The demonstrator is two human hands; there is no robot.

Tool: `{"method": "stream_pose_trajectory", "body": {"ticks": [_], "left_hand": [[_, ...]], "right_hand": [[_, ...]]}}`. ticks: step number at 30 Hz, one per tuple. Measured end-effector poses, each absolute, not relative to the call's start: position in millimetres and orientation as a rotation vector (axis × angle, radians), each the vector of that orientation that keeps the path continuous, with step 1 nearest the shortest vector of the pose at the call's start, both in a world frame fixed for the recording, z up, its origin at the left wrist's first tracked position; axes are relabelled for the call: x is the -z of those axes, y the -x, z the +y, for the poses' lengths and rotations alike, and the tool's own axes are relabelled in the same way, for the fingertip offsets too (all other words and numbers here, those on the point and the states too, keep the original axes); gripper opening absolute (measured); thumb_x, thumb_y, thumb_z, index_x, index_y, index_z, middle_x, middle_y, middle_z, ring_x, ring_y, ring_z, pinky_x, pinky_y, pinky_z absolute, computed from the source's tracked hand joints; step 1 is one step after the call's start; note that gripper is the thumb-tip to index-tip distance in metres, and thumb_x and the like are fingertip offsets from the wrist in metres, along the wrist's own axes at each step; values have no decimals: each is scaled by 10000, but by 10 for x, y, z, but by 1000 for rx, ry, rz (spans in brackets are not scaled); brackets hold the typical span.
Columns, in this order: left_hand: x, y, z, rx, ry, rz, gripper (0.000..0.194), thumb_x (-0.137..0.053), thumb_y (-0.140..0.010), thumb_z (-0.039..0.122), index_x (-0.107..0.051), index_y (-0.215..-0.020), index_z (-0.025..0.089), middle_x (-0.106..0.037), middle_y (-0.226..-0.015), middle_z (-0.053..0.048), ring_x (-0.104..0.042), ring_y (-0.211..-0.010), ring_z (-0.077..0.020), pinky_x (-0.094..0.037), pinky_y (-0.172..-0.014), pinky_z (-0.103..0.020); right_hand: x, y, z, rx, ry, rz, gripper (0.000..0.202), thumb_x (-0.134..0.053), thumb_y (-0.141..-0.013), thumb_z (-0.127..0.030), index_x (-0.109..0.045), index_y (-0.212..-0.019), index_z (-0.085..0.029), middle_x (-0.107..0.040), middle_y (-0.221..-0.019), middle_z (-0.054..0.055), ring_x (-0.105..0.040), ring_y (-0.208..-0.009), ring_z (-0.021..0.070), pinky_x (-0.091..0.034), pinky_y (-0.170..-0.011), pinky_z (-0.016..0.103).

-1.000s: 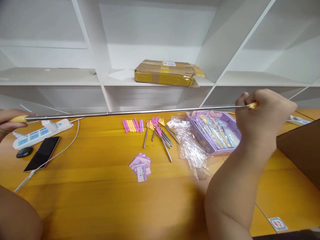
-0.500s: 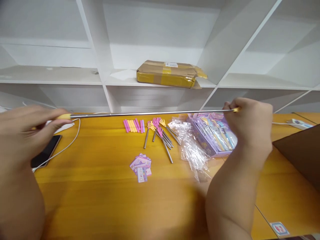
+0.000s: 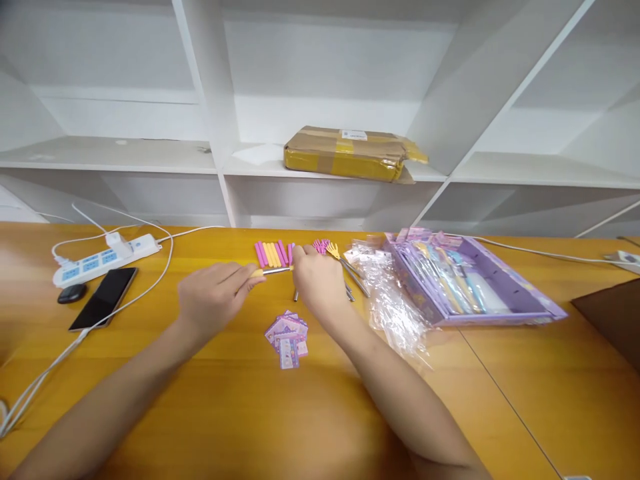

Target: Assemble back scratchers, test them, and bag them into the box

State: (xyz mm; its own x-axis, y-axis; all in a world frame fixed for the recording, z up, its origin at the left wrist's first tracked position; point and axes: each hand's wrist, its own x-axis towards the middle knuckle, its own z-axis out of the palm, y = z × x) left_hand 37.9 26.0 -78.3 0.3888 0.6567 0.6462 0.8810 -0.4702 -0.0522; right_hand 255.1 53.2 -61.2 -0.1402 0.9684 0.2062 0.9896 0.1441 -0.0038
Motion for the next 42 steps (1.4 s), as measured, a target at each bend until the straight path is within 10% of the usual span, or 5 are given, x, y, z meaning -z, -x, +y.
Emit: {"method": "stream_pose_trajectory", "body": {"ticks": [42], "left_hand": [[374,-205,95,254,2343,-1760,716,-392,-963,828,-565,-649,208,-624,-588,-43,-530,-518,-187,-175,-527,-311]], "right_hand": [[593,-2574,313,427,1278,-2410,307,-434,-1066,-267,-668,-887,-180,-667,-728,24,-467,-562,132,-157,-586,304]]}}
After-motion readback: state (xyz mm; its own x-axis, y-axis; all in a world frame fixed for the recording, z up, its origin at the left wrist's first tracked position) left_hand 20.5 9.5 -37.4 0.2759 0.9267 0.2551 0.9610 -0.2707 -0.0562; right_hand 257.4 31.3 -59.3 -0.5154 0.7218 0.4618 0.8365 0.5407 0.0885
